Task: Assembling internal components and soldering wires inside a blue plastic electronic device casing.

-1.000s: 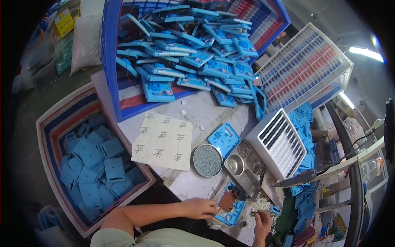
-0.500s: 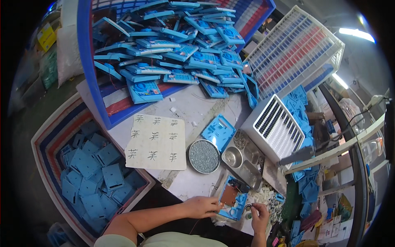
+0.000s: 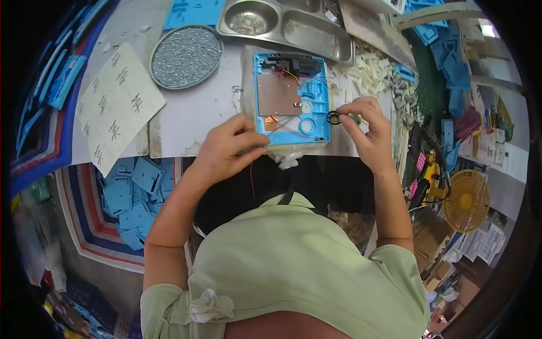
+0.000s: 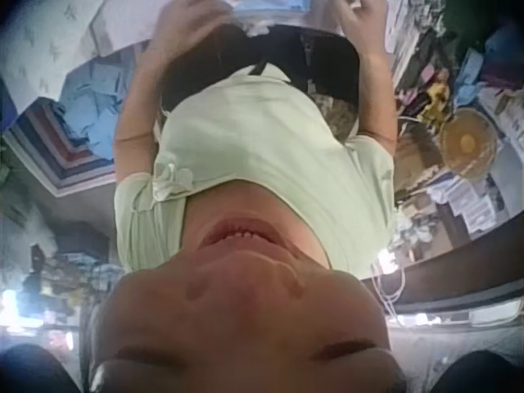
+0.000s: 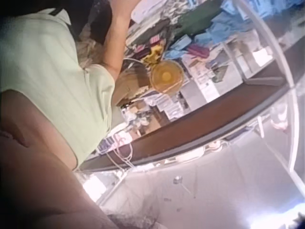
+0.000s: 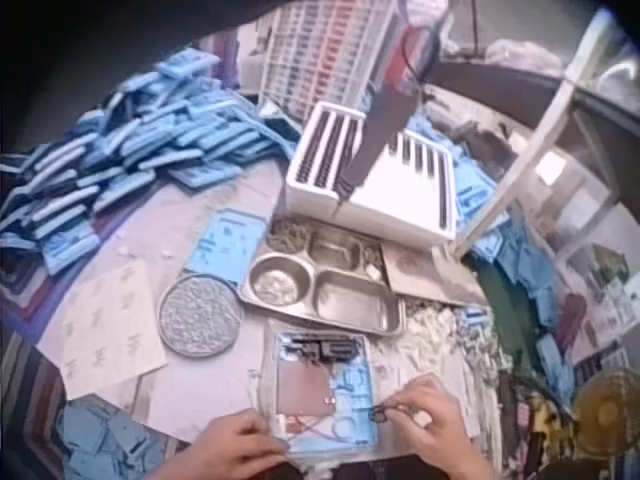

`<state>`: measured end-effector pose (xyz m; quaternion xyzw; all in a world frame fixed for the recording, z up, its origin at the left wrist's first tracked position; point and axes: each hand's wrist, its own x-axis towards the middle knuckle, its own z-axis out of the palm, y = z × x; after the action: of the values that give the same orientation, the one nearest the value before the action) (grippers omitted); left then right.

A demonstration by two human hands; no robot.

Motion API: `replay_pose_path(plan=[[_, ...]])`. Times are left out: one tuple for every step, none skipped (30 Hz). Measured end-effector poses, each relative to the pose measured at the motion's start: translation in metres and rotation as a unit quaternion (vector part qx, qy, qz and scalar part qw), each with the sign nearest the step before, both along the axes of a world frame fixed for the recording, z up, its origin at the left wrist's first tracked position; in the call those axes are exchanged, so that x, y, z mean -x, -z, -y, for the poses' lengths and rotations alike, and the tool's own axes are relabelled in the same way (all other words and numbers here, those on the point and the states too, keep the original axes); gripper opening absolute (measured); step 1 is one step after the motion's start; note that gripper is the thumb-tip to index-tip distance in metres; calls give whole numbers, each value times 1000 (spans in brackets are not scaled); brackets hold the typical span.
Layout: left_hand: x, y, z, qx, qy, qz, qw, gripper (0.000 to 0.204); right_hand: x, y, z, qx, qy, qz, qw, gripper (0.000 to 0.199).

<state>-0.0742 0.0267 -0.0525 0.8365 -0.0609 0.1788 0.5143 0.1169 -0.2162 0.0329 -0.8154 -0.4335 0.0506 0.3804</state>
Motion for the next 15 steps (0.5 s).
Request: replay_pose_path(plan=[[2, -2, 1, 0, 0, -26, 1000, 22, 2, 4, 2, 3, -9, -10, 1000, 15], [1, -1, 3, -3, 2, -28, 1000, 23, 3, 9, 4, 4, -19, -20, 1000, 14], [0, -1, 3, -6, -1, -28, 1000, 24, 3, 10, 3, 5, -28, -26, 999, 15], [-1, -1, 3, -10, -5, -29, 1000, 25, 3, 11, 1, 6, -37, -31, 999, 15], [-1, -2, 3, -11, -7, -31, 999, 26, 3, 13, -1, 6, -47, -36, 998, 15], [-1, -2, 3, -12, -10, -32, 999, 27, 2, 18, -5, 8, -68, -15, 998, 15], [-1, -3, 4, -13, -12, -32, 999, 27, 0, 23, -11, 10, -89, 6, 996, 14], [-1, -3, 4, -18, -13, -34, 999, 28, -1, 27, -14, 12, -109, 28, 994, 14], [-1, -3, 4, -23, -16, -35, 999, 28, -2, 29, -17, 7, -120, 46, 992, 14], [0, -3, 4, -27, -19, -35, 999, 28, -3, 30, -19, 2, -131, 65, 989, 14], [0, -4, 4, -30, -18, -34, 999, 28, -3, 32, -20, -3, -141, 83, 987, 14], [-1, -4, 4, -32, -18, -31, 999, 28, -3, 34, -19, -6, -140, 90, 986, 15], [-1, -4, 4, -34, -18, -28, 999, 28, -3, 36, -18, -10, -139, 96, 986, 16], [-1, -4, 4, -34, -18, -28, 999, 28, -3, 38, -16, -13, -137, 103, 985, 16], [-1, -4, 4, -33, -18, -28, 999, 28, -3, 37, -17, -5, -128, 120, 984, 18]])
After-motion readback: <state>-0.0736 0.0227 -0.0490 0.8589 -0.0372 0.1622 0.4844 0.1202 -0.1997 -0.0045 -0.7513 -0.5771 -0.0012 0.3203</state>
